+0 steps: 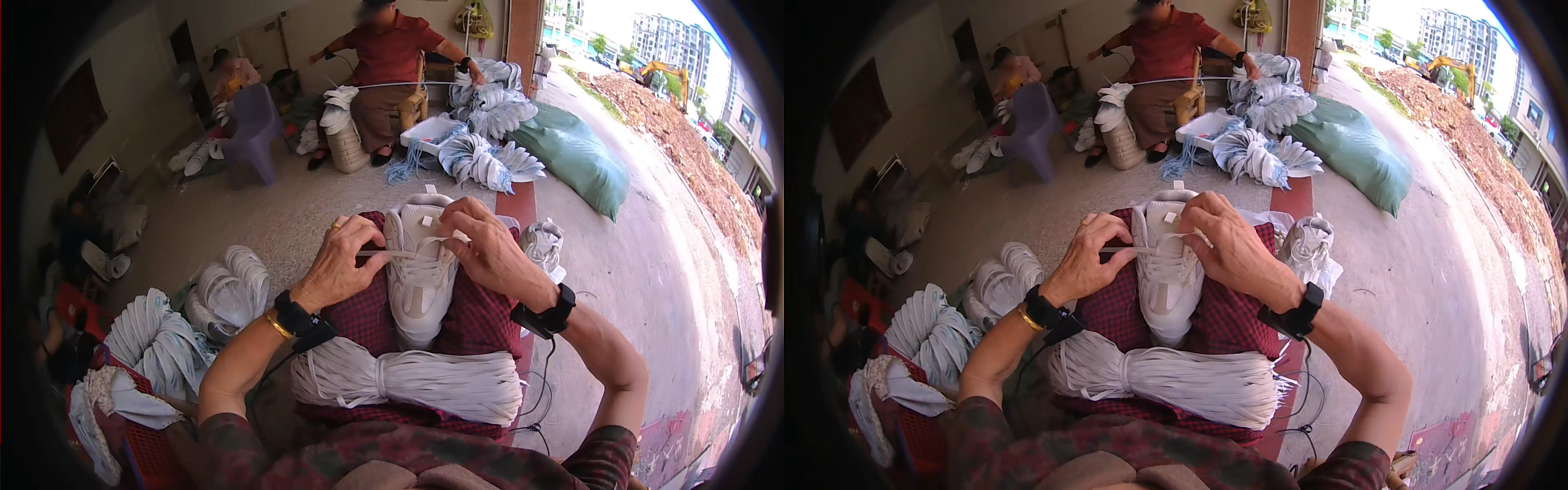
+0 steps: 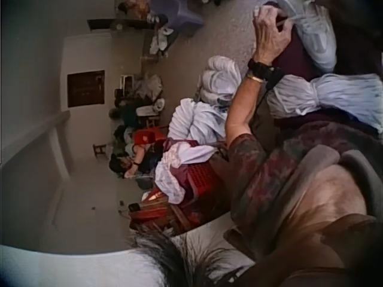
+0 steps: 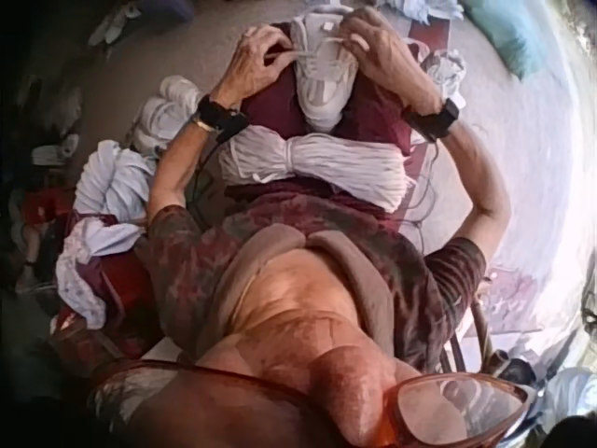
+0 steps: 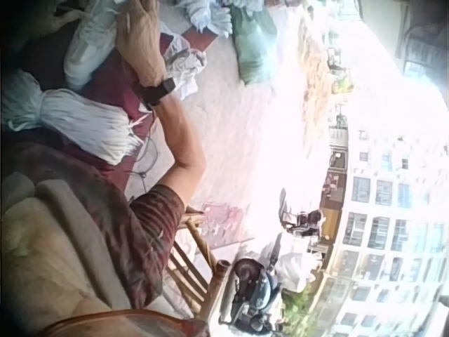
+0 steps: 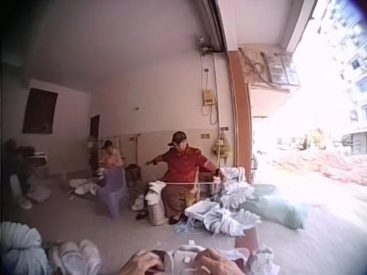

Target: Lacing white sneakers while sitting in a workshop area.

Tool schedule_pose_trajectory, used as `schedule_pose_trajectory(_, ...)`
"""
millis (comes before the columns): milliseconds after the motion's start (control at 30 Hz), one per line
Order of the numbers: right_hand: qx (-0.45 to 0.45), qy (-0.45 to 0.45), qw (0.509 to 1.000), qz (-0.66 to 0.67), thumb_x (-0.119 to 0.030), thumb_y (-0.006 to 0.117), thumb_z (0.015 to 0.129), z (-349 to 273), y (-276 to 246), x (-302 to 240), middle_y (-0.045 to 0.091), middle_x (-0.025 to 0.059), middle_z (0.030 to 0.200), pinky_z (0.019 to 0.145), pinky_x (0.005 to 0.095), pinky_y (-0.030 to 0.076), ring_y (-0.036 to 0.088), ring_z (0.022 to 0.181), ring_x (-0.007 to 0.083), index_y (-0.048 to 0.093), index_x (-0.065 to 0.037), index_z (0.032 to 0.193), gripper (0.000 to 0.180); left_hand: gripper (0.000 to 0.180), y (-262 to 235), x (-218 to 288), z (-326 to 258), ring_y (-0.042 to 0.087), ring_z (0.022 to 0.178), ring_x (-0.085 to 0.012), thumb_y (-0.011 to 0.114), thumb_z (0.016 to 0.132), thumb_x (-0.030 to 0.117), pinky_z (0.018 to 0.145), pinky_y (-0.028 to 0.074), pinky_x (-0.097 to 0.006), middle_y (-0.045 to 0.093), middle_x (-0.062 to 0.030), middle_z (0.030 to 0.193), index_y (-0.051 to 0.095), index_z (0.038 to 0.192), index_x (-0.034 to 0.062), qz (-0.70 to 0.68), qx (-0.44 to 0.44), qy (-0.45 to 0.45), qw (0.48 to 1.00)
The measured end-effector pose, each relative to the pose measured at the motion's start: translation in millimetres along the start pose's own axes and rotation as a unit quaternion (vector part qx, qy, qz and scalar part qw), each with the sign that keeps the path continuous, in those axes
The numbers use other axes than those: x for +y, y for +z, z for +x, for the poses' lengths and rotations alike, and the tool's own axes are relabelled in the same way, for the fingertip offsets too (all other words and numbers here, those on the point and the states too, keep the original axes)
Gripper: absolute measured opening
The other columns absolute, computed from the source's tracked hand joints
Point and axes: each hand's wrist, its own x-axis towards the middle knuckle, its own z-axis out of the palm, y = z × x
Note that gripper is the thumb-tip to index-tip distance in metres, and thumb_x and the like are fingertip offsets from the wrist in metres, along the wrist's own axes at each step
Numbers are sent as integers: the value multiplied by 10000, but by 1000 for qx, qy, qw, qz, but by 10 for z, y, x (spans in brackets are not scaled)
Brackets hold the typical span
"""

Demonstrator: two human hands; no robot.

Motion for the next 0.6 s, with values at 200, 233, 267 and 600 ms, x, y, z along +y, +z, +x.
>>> schedule_pose_trajectory(200, -73, 190, 979, -16, -146, 660, 929, -173, -457, -25, 601, 158, 655, 563, 344, 438, 578, 582, 218, 646, 24, 885, 176, 214, 47, -50, 0, 591, 918, -322, 773, 773, 80, 884, 446, -422, 609, -112, 908, 585, 863, 33, -38, -42, -11, 998)
schedule_pose_trajectory(233, -64, 208, 976, 2, -151, 667, 924, -273, -494, 111, 575, 129, 629, 536, 326, 411, 535, 560, 170, 659, 28, 862, 189, 212, 54, -36, -8, 591, 907, -323, 765, 777, 70, 876, 448, -424, 606, -116, 898, 582, 877, 32, -58, -44, -8, 997)
schedule_pose_trajectory(267, -55, 224, 973, 23, -157, 674, 919, -299, -514, 165, 549, 101, 602, 509, 308, 383, 493, 538, 122, 673, 31, 839, 204, 212, 70, -29, -4, 591, 895, -324, 757, 782, 61, 869, 450, -426, 602, -120, 888, 579, 892, 30, -76, -48, -6, 996)
schedule_pose_trajectory(600, -104, 248, 963, 4, -225, 712, 916, -382, -387, 330, 559, 63, 636, 540, 317, 416, 548, 587, 127, 685, -7, 866, 225, 167, -22, -262, -63, 644, 640, -301, 714, 879, 123, 583, 494, -395, 637, -110, 744, 574, 934, 50, -52, -98, 11, 994)
